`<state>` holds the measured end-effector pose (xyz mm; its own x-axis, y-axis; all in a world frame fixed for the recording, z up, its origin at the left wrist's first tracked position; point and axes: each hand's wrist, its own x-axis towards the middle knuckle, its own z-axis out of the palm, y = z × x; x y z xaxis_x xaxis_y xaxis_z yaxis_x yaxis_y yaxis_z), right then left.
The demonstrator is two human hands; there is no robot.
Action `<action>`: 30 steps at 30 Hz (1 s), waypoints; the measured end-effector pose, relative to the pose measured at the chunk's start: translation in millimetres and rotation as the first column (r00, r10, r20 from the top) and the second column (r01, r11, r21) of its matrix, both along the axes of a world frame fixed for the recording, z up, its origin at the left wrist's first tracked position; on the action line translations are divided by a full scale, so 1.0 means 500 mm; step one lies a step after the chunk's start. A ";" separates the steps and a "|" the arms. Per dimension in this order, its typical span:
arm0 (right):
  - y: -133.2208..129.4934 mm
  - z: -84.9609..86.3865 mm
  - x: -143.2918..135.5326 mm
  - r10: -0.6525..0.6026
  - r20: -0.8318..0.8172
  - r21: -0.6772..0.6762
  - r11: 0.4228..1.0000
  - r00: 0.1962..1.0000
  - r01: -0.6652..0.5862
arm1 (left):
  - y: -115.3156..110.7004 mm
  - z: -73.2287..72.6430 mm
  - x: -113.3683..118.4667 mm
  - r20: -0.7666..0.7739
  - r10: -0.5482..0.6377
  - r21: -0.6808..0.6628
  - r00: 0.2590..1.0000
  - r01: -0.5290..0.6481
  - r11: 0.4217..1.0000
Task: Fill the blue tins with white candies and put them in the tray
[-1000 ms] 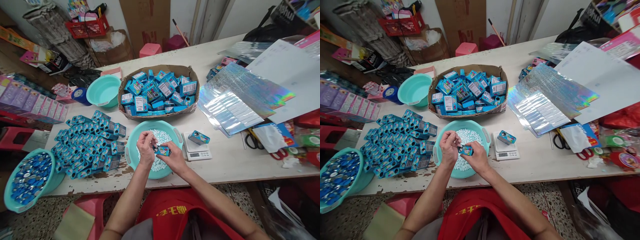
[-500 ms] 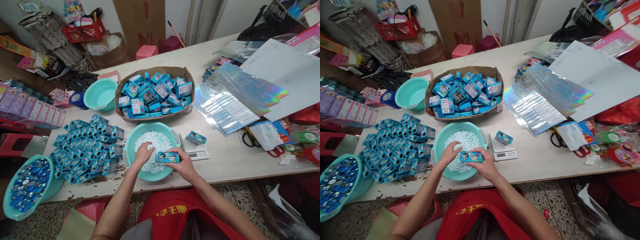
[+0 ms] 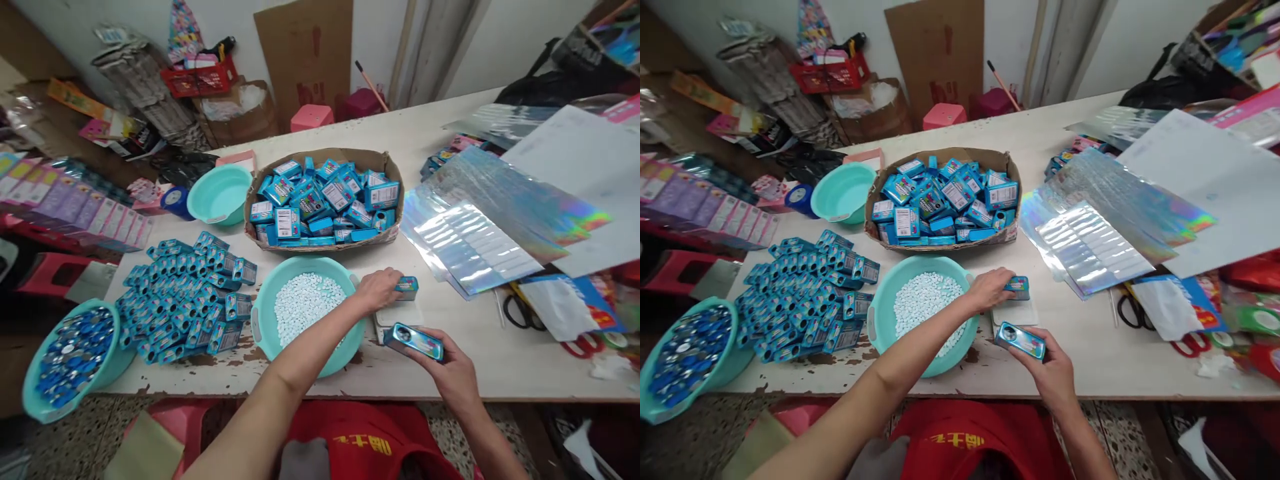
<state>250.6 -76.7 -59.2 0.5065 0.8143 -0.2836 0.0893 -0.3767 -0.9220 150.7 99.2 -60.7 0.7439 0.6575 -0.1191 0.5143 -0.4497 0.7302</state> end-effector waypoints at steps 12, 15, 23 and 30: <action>0.143 -0.136 0.027 -0.219 0.010 0.156 0.964 0.976 0.215 | 0.070 0.084 -0.540 -0.106 0.971 0.465 0.213 -0.853 0.238; 0.124 -0.139 0.034 -0.155 0.014 0.171 0.974 0.988 0.151 | 0.086 0.007 -0.585 -0.289 0.940 0.449 0.181 -0.842 0.300; 0.034 -0.144 0.072 -0.332 0.056 0.110 0.940 0.942 0.324 | 0.059 -0.050 -0.575 -0.260 0.940 0.610 0.221 -0.717 0.337; 0.037 -0.175 0.073 -0.412 0.037 0.114 0.907 0.910 0.406 | -0.055 -0.109 -0.377 -0.314 0.420 0.237 0.851 -0.358 0.903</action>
